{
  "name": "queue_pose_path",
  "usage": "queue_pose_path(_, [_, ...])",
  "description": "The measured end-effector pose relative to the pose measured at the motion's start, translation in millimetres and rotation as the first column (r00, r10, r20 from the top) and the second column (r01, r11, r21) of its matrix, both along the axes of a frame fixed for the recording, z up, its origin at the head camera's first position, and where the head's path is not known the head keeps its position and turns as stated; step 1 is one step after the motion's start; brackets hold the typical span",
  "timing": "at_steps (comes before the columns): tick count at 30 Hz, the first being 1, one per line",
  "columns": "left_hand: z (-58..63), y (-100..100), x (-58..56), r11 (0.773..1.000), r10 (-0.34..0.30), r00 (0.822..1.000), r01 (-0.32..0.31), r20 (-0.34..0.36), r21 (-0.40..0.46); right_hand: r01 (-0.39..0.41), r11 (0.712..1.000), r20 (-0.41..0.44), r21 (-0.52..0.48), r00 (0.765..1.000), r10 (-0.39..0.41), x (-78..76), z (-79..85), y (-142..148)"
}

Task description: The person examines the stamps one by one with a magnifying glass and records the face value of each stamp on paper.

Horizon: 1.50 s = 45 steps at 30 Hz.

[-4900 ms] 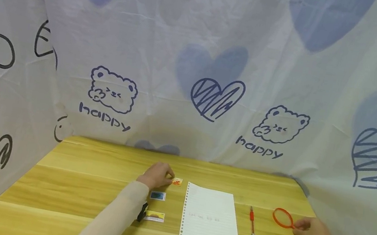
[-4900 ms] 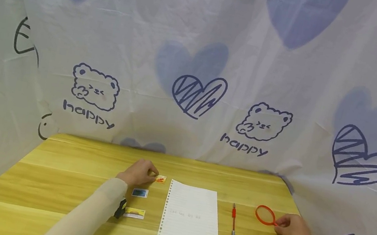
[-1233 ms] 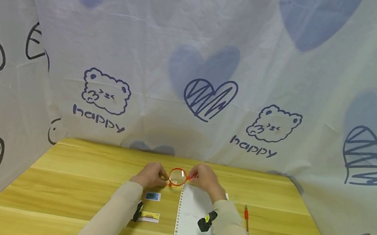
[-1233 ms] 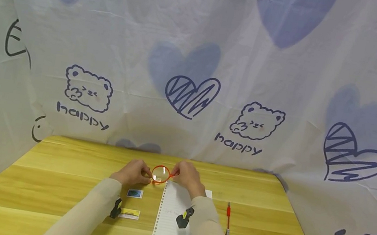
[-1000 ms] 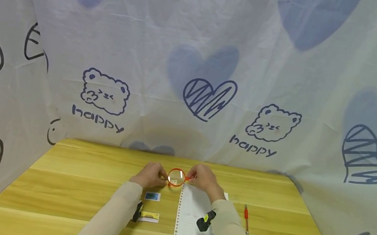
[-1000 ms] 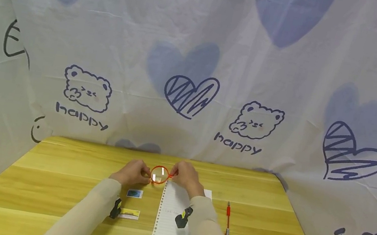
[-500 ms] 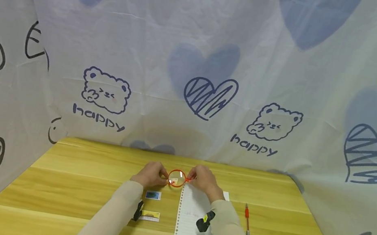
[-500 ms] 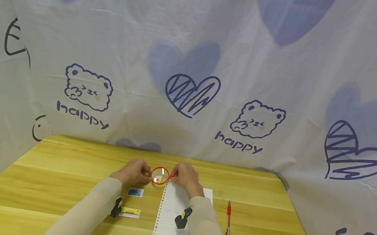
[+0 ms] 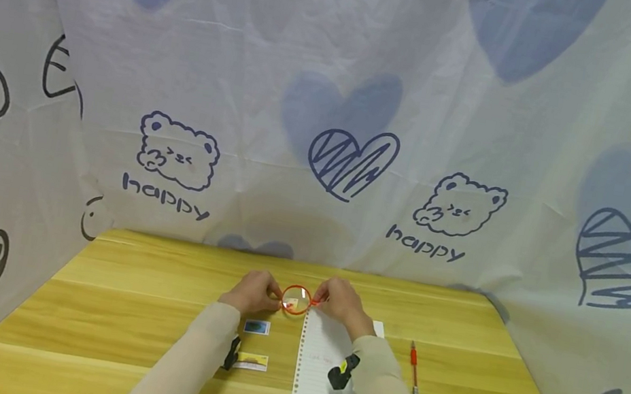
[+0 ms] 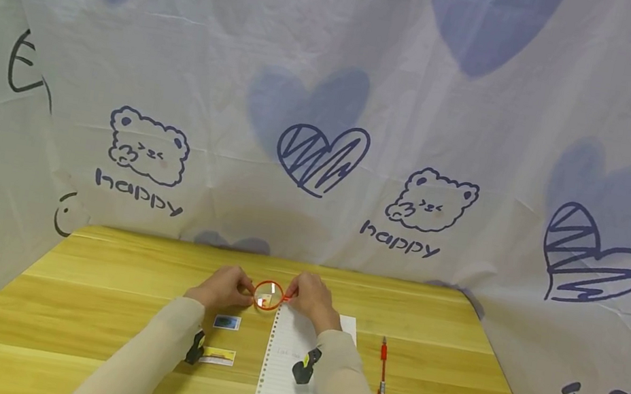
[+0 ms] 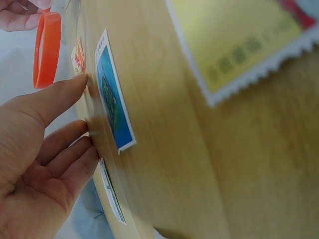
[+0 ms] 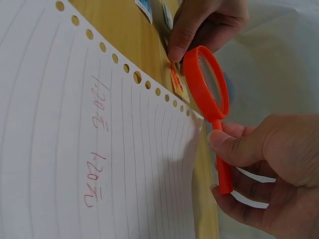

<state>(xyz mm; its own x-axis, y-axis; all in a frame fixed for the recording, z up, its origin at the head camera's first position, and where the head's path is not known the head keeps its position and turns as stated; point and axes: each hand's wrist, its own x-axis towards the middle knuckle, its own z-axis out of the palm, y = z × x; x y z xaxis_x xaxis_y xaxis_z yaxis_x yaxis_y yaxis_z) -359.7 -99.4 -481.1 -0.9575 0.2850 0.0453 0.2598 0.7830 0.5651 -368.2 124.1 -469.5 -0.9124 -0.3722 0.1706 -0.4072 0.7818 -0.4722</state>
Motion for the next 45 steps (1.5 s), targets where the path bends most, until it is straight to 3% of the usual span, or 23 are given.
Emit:
queue_pose_path(11, [2.2, 0, -0.7, 1.000, 0.000, 1.000, -0.001, -0.005, -0.003, 0.028, 0.999, 0.024, -0.015, 0.999, -0.028, 0.3, -0.4, 0])
queue_pose_path(28, [3.2, -1, 7.2, 1.000, 0.008, 1.000, -0.008, 0.007, 0.014, 0.044, 0.999, 0.047, -0.016, 0.998, -0.043, 0.4, -5.0, 1])
queue_pose_path(36, [3.7, 1, 6.9, 1.000, 0.011, 1.000, -0.011, -0.002, 0.017, 0.012, 1.000, -0.014, -0.001, 1.000, -0.012, 1.4, -0.4, 11])
queue_pose_path(45, [0.9, 0, 4.4, 1.000, 0.010, 1.000, -0.010, -0.014, 0.024, 0.025, 1.000, -0.007, -0.005, 1.000, -0.025, 5.2, 7.7, 27])
